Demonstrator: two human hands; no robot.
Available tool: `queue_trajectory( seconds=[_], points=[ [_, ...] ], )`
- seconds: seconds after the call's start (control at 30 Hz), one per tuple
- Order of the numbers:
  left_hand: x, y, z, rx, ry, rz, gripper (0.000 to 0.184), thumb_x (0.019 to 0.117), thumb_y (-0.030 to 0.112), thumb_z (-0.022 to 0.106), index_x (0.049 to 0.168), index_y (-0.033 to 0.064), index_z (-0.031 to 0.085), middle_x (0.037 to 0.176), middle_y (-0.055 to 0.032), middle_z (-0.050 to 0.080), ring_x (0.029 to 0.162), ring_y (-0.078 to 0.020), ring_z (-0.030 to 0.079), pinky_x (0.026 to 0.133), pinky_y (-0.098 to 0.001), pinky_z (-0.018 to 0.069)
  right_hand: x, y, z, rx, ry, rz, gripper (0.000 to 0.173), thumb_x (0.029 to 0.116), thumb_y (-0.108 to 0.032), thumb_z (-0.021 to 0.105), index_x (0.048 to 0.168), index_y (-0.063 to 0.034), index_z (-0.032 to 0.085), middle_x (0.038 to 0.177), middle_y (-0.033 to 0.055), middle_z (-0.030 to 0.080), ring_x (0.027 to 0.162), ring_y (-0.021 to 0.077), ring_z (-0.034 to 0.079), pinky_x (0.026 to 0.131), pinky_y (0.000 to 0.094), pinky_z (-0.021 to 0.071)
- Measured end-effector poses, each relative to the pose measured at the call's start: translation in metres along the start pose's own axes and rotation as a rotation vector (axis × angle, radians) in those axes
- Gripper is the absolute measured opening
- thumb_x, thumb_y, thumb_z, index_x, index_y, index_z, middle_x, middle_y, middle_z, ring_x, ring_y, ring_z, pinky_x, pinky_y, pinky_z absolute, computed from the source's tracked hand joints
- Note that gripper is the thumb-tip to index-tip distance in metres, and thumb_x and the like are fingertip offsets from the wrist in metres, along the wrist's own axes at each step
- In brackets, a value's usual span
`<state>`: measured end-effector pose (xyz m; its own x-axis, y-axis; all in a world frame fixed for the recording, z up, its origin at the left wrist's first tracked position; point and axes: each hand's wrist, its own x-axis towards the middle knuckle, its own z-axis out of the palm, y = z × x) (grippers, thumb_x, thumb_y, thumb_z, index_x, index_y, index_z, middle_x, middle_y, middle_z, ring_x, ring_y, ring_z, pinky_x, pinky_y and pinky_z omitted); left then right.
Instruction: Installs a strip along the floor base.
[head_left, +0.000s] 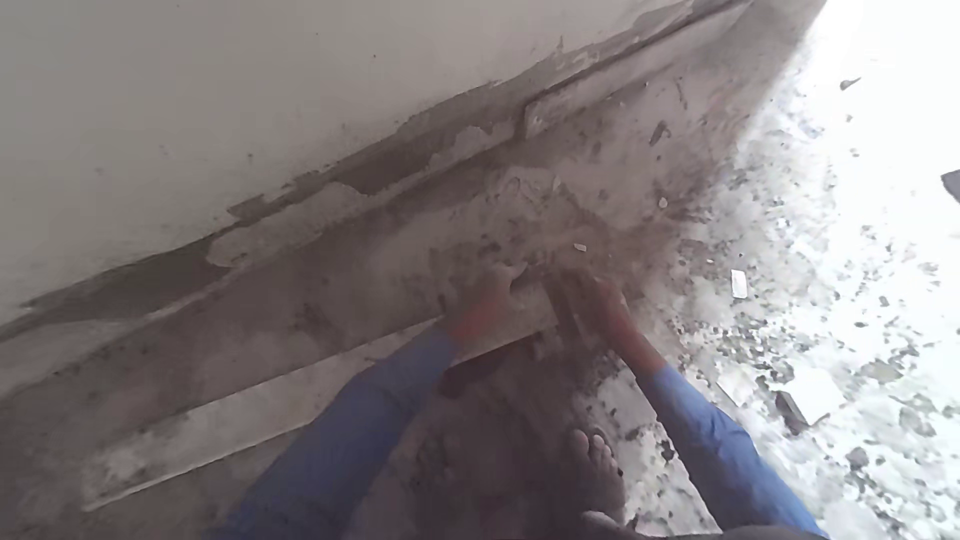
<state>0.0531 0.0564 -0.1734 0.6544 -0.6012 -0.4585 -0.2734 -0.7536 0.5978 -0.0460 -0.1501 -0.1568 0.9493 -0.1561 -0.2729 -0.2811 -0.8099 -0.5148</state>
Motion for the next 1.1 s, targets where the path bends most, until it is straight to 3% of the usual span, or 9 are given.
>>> queue_trajectory(
  seconds=[0.13,0.37,0.53,0.6,0.77,0.87,0.97,1.1],
  points=[
    [0.001,0.002,-0.002,-0.007,-0.023,-0.024,0.078,0.0869,0.022,0.080,0.156,0.0189,0.044,0.143,-0.0169,0.058,0.132,-0.0325,0.056,0.111,-0.0501,0.0452,0.000,-0.007,-0.004,-0.028,-0.035,0.030,0.039,0.1089,-0.029,0.046,0.133,-0.0038,0.065,0.116,0.0224,0.071,0.109,0.0388,0.069,0.097,0.0565,0.0522],
    [0.003,0.003,-0.001,-0.020,-0.016,-0.049,0.079,0.0859,0.020,0.082,0.155,0.0207,0.046,0.144,-0.0166,0.056,0.132,-0.0326,0.056,0.110,-0.0495,0.0461,0.007,0.009,0.008,-0.064,0.087,-0.092,0.031,0.1056,-0.025,0.052,0.123,-0.0077,0.071,0.109,0.0161,0.074,0.101,0.0339,0.072,0.091,0.0541,0.0558],
    [0.000,0.002,0.005,0.010,0.031,-0.042,0.073,0.0860,0.020,0.080,0.152,0.0221,0.050,0.143,-0.0145,0.058,0.130,-0.0320,0.057,0.107,-0.0522,0.0480,-0.002,0.005,0.002,-0.119,-0.021,-0.065,0.030,0.1044,-0.022,0.052,0.123,-0.0085,0.072,0.113,0.0184,0.073,0.106,0.0365,0.070,0.094,0.0557,0.0543],
    [0.003,0.001,0.005,-0.013,0.025,-0.047,0.073,0.0848,0.022,0.083,0.151,0.0210,0.051,0.143,-0.0135,0.058,0.131,-0.0307,0.057,0.108,-0.0520,0.0475,-0.016,-0.009,-0.011,-0.147,-0.154,0.025,0.033,0.1064,-0.024,0.049,0.128,-0.0068,0.068,0.118,0.0215,0.070,0.112,0.0397,0.067,0.097,0.0580,0.0511],
    [0.008,-0.001,0.004,0.037,-0.004,-0.058,0.078,0.0844,0.024,0.084,0.153,0.0225,0.048,0.143,-0.0145,0.058,0.128,-0.0328,0.059,0.104,-0.0549,0.0494,-0.072,0.007,-0.002,-0.258,-0.300,0.025,0.031,0.1058,-0.020,0.050,0.127,-0.0057,0.067,0.115,0.0208,0.071,0.106,0.0398,0.069,0.090,0.0585,0.0543],
    [0.008,0.001,0.003,0.044,-0.005,-0.065,0.079,0.0837,0.024,0.085,0.154,0.0230,0.048,0.144,-0.0149,0.057,0.130,-0.0326,0.057,0.105,-0.0531,0.0496,-0.098,0.031,0.008,-0.267,-0.039,-0.101,0.020,0.0976,-0.013,0.060,0.110,-0.0063,0.075,0.095,0.0157,0.075,0.085,0.0348,0.074,0.072,0.0536,0.0601],
    [0.007,0.003,0.002,0.033,-0.005,-0.047,0.080,0.0841,0.023,0.085,0.154,0.0198,0.047,0.143,-0.0174,0.057,0.130,-0.0339,0.057,0.107,-0.0538,0.0481,-0.088,0.028,-0.011,-0.051,0.098,-0.064,0.025,0.1021,-0.015,0.056,0.112,-0.0002,0.074,0.096,0.0177,0.075,0.089,0.0330,0.074,0.082,0.0506,0.0591],
    [0.007,0.000,-0.001,0.055,-0.001,0.004,0.081,0.0844,0.025,0.085,0.156,0.0200,0.046,0.140,-0.0175,0.060,0.129,-0.0347,0.058,0.107,-0.0551,0.0477,-0.041,0.031,-0.015,0.003,0.099,-0.150,0.032,0.1066,-0.019,0.048,0.126,-0.0052,0.069,0.108,0.0153,0.074,0.098,0.0308,0.072,0.090,0.0512,0.0575]
  ],
)
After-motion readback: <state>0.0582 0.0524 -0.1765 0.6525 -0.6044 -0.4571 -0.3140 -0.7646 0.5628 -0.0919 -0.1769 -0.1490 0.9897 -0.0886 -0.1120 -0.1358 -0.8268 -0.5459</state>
